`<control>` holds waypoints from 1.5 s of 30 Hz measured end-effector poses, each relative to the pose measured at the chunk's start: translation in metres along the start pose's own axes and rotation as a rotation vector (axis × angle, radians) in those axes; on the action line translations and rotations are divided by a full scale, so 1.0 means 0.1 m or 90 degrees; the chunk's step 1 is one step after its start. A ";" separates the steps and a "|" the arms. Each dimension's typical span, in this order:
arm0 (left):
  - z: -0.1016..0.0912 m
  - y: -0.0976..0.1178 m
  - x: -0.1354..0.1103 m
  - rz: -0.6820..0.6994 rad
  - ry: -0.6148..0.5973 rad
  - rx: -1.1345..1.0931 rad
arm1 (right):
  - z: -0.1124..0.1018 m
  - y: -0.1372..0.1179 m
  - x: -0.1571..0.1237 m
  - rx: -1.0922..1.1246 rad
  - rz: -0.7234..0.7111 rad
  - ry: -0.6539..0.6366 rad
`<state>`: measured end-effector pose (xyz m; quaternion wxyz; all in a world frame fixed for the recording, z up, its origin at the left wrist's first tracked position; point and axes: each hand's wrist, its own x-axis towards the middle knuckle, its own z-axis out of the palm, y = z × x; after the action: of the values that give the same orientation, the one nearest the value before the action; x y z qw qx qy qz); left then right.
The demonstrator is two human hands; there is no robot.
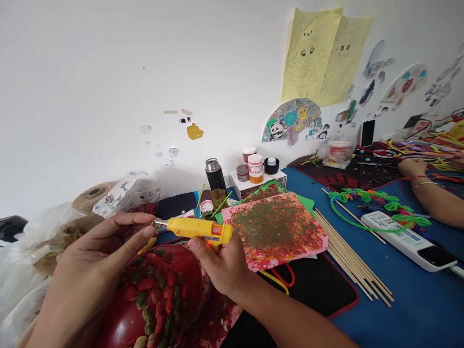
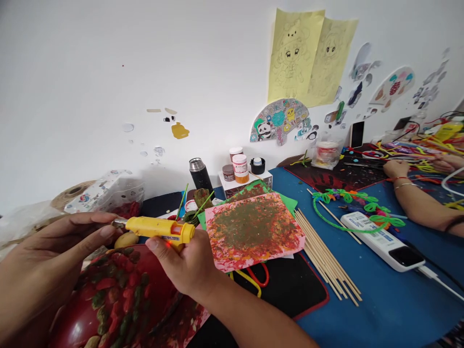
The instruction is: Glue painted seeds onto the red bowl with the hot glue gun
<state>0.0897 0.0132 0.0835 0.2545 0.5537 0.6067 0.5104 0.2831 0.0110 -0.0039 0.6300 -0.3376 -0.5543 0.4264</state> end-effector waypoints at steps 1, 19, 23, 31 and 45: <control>0.00 0.01 0.00 0.001 0.002 -0.002 | 0.00 -0.01 0.00 0.013 -0.009 0.001; -0.01 -0.04 0.02 0.004 0.011 -0.008 | 0.00 0.04 0.02 0.015 -0.043 0.000; 0.00 -0.04 0.02 -0.003 -0.005 -0.017 | 0.00 0.05 0.01 0.013 -0.056 0.010; -0.02 -0.12 0.05 -0.001 -0.015 -0.024 | 0.00 0.07 0.01 0.022 -0.069 0.020; -0.03 -0.14 0.07 0.002 -0.007 -0.015 | 0.01 0.03 0.02 0.035 -0.076 -0.006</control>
<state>0.0797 0.0211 0.0741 0.2637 0.5542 0.5984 0.5150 0.2821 0.0141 -0.0053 0.6607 -0.2844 -0.5648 0.4044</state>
